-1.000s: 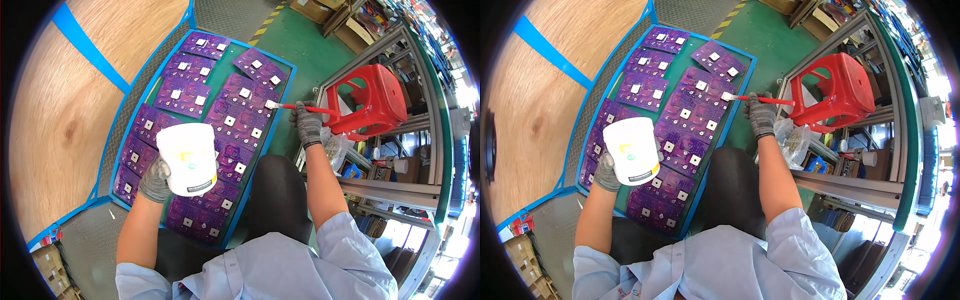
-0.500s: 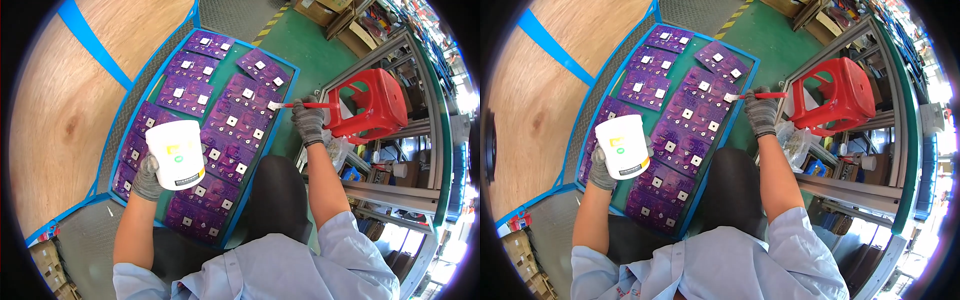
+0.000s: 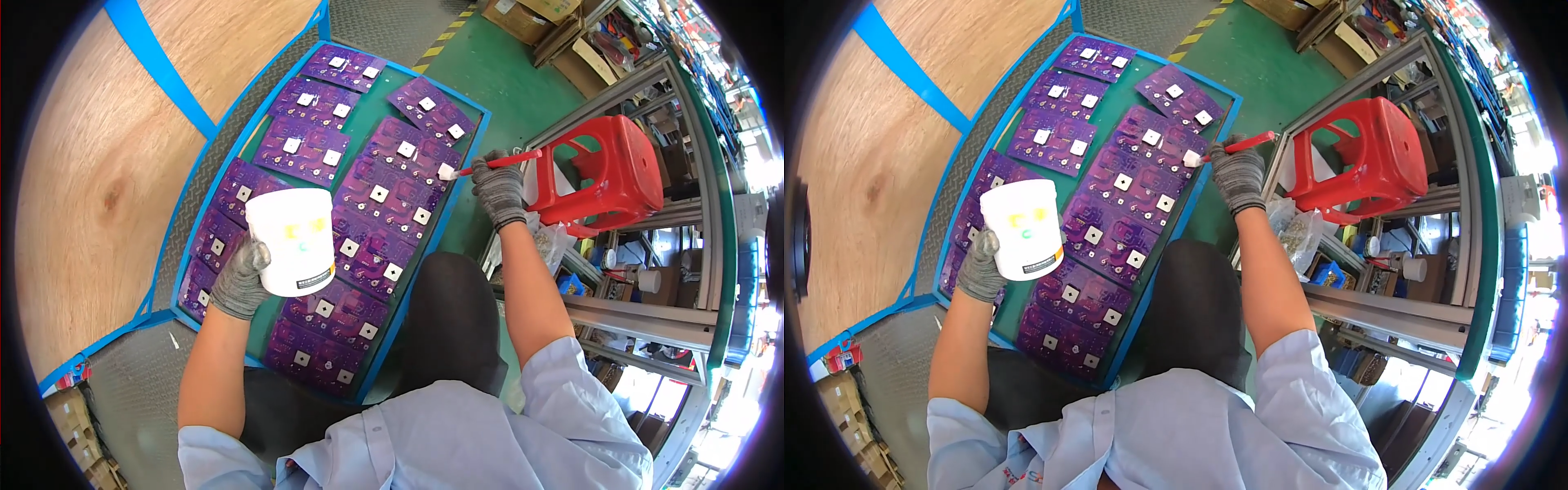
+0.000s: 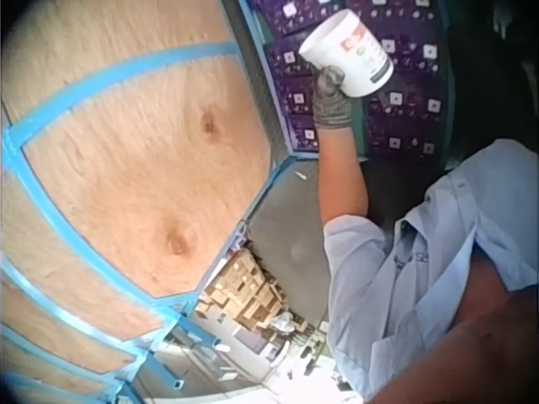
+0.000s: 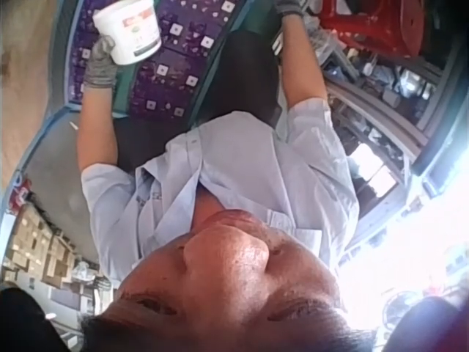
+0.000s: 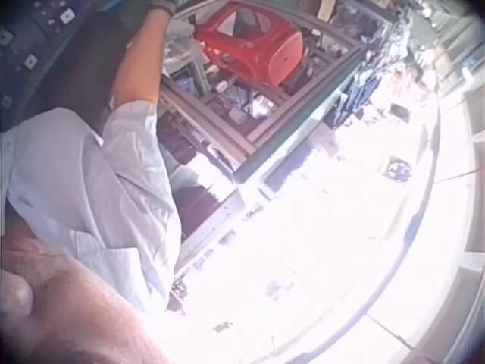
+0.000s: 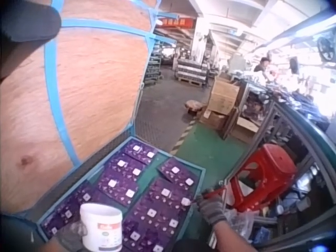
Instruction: Applying white thermal paste or adhesive to electronic components on a grid of circuit boards using a brush.
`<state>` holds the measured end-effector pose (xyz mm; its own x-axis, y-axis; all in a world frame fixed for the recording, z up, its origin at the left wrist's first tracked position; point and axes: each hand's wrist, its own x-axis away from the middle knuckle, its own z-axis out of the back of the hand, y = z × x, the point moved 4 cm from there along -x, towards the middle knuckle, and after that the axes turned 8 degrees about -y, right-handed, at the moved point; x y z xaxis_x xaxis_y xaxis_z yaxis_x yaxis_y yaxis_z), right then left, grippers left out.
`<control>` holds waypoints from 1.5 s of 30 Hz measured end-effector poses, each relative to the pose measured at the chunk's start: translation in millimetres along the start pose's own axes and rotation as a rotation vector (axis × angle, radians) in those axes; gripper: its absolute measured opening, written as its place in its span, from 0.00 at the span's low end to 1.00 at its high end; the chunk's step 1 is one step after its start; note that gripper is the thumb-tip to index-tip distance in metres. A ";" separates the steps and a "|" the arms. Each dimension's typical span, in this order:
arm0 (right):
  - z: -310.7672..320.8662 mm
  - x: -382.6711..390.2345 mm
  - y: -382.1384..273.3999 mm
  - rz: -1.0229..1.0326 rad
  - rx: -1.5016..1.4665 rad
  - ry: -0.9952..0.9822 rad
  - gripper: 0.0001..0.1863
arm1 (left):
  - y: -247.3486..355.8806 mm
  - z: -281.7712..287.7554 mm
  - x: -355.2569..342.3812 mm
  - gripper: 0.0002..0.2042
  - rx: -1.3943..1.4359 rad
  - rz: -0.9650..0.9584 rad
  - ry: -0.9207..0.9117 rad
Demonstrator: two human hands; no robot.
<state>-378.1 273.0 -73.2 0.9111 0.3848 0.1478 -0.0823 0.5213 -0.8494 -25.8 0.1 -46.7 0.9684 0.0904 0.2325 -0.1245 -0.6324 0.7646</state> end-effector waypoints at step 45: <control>4.3 2.6 -11.8 0.120 0.408 0.092 0.11 | -13.5 19.6 -11.9 0.56 -0.222 0.085 0.027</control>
<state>-376.5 271.1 -60.6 0.9159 0.4014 -0.0008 -0.3258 0.7423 -0.5855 -31.5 -7.4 -71.6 0.9468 0.0662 0.3150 -0.2525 -0.4543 0.8543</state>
